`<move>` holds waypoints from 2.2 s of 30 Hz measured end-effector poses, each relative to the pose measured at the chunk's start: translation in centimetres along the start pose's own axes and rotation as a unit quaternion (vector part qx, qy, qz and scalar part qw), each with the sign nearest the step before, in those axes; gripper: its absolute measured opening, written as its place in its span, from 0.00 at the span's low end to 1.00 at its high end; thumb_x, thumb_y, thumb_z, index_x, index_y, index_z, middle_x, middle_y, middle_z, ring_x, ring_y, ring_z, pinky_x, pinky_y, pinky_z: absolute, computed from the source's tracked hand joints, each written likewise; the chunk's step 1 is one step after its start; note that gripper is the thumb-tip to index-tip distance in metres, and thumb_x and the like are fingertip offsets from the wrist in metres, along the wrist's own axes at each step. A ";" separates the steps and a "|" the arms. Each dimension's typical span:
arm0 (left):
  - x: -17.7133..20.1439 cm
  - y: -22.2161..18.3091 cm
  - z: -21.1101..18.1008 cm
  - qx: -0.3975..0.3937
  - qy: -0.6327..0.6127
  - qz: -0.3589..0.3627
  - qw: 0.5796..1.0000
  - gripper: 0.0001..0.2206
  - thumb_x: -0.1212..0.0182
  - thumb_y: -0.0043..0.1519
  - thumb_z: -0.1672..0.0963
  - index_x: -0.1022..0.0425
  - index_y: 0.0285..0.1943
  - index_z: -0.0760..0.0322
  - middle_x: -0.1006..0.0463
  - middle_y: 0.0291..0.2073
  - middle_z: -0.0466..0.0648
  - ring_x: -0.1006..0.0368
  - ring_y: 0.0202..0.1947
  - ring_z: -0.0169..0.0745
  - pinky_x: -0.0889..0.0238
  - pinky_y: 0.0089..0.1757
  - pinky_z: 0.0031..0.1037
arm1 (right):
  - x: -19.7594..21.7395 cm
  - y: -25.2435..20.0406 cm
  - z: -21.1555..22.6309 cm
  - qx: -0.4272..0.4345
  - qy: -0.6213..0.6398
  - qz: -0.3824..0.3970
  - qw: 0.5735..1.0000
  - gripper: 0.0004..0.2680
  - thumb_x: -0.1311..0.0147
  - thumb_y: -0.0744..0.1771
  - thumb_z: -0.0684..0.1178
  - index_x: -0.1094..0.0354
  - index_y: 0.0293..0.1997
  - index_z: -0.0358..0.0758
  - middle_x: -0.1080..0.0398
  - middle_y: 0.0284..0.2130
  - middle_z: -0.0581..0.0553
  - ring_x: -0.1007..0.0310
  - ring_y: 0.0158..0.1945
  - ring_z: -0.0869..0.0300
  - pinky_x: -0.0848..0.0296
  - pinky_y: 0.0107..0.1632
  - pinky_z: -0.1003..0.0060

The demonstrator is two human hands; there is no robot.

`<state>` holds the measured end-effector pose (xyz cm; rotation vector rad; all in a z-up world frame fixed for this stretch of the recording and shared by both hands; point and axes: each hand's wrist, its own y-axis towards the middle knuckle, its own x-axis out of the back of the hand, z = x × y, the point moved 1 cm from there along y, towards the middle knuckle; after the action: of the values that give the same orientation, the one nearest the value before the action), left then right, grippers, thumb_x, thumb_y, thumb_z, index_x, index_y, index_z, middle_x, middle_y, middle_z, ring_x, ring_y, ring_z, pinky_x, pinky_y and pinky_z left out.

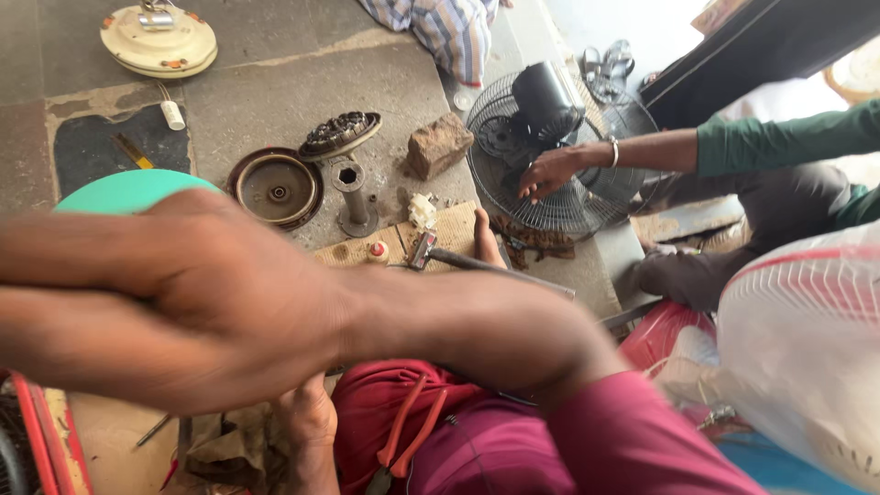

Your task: The person disassembles an electric fan motor, removes the rotor, and uses a screwdriver to adjust internal components. They then reassemble the motor parts and secure them with screws.

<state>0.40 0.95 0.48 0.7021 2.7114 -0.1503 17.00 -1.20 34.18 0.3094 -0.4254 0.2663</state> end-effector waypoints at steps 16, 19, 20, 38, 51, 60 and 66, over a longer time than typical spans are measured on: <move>3.8 4.5 -9.7 -0.059 0.093 -0.050 0.993 0.24 0.40 0.65 0.58 0.39 0.70 0.72 0.32 0.64 0.53 0.33 0.62 0.43 0.37 0.59 0.36 | 3.5 -0.6 7.8 -0.156 -0.362 0.019 0.919 0.09 0.44 0.67 0.51 0.34 0.43 0.36 0.26 0.24 0.47 0.18 0.30 0.55 0.20 0.29 0.54; 3.7 5.3 -11.0 -0.075 0.106 -0.049 0.990 0.23 0.40 0.65 0.59 0.38 0.70 0.72 0.31 0.63 0.53 0.32 0.61 0.43 0.36 0.59 0.35 | 3.5 -0.5 7.8 -0.176 -0.396 0.002 0.901 0.08 0.44 0.67 0.52 0.31 0.42 0.38 0.25 0.26 0.46 0.18 0.31 0.53 0.19 0.29 0.53; 3.6 5.5 -11.2 -0.079 0.107 -0.047 0.990 0.23 0.40 0.66 0.59 0.38 0.69 0.72 0.30 0.63 0.54 0.32 0.61 0.43 0.36 0.59 0.35 | 3.4 -0.6 7.6 -0.158 -0.372 0.002 0.914 0.09 0.45 0.67 0.52 0.31 0.44 0.38 0.26 0.26 0.46 0.18 0.31 0.53 0.19 0.29 0.53; 1.8 5.4 -15.3 -0.090 0.149 -0.006 0.985 0.16 0.43 0.68 0.61 0.33 0.65 0.73 0.25 0.56 0.54 0.27 0.56 0.41 0.32 0.56 0.33 | 1.0 1.0 7.0 -0.086 -0.344 -0.081 0.932 0.12 0.57 0.71 0.57 0.30 0.49 0.43 0.25 0.26 0.47 0.18 0.30 0.54 0.21 0.29 0.52; -4.3 5.6 -18.7 -0.143 0.190 0.094 0.967 0.12 0.45 0.69 0.63 0.30 0.62 0.73 0.20 0.51 0.55 0.24 0.52 0.40 0.29 0.54 0.31 | -0.6 -1.6 1.1 0.100 -0.171 -0.128 0.972 0.18 0.46 0.71 0.53 0.45 0.70 0.49 0.31 0.55 0.44 0.27 0.57 0.54 0.24 0.59 0.63; -7.3 3.1 -20.6 -0.185 0.277 0.213 0.918 0.10 0.47 0.70 0.64 0.27 0.59 0.73 0.18 0.48 0.55 0.21 0.50 0.39 0.28 0.53 0.30 | 4.8 -2.4 2.1 0.057 -0.106 -0.098 0.988 0.18 0.34 0.69 0.38 0.38 0.64 0.36 0.26 0.51 0.42 0.21 0.57 0.60 0.18 0.60 0.67; -6.6 4.4 -19.4 -0.242 0.349 0.135 0.895 0.09 0.36 0.69 0.63 0.28 0.56 0.70 0.16 0.42 0.51 0.16 0.40 0.36 0.23 0.41 0.24 | 2.3 -4.2 -2.1 -0.029 0.116 -0.114 0.986 0.16 0.41 0.68 0.37 0.39 0.62 0.29 0.29 0.59 0.39 0.27 0.65 0.58 0.24 0.72 0.61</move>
<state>2.30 5.31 20.87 1.1114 3.0272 0.9938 21.09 -3.90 32.44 0.2636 -0.1653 0.0641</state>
